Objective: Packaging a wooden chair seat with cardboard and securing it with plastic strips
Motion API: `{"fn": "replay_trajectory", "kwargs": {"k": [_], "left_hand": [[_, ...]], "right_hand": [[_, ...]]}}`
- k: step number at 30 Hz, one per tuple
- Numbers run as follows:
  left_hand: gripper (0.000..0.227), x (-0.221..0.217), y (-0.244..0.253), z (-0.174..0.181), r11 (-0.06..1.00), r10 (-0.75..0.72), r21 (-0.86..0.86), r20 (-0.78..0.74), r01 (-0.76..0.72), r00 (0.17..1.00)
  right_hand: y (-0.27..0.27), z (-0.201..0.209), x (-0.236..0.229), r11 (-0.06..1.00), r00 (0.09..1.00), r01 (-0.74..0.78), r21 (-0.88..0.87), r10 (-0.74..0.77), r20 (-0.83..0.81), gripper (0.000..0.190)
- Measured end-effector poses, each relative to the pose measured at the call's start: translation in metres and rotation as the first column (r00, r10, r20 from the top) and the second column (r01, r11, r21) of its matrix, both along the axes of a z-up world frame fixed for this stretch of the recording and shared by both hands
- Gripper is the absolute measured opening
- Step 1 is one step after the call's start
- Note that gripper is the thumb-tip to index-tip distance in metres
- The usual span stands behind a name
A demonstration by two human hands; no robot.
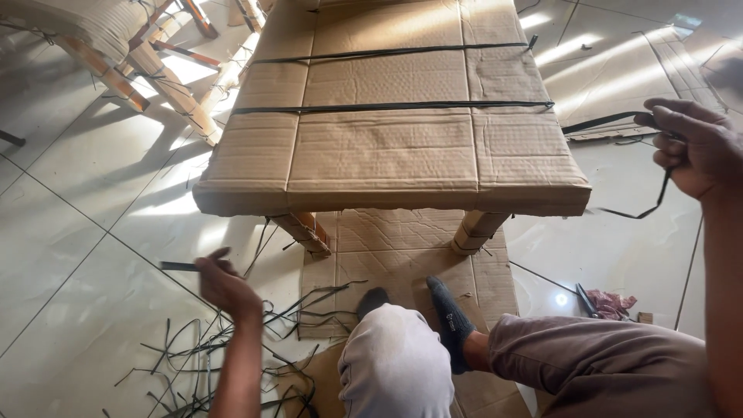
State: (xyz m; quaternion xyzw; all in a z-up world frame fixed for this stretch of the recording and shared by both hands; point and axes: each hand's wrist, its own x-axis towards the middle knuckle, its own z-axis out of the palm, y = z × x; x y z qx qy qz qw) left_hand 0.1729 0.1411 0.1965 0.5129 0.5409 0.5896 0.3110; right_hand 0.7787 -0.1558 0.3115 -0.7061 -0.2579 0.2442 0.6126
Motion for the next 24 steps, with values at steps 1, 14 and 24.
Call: {"fn": "replay_trajectory", "kwargs": {"k": [1,14,24], "left_hand": [[0.07,-0.009,0.007,0.008,0.999,0.041,0.002,0.021,-0.041,0.999],[0.079,0.015,0.07,0.182,0.929,-0.079,0.357,-0.058,0.094,0.995],[0.058,0.148,0.076,0.165,0.747,-0.506,0.069,-0.586,0.661,0.633]], "right_hand": [[-0.003,0.004,0.002,1.0,0.997,-0.023,-0.018,0.024,0.073,0.034],[0.049,0.07,-0.088,0.904,0.898,0.023,-0.426,0.169,0.406,0.022],[0.079,0.004,-0.091,0.884,0.349,0.331,-0.33,0.211,0.913,0.027]]}}
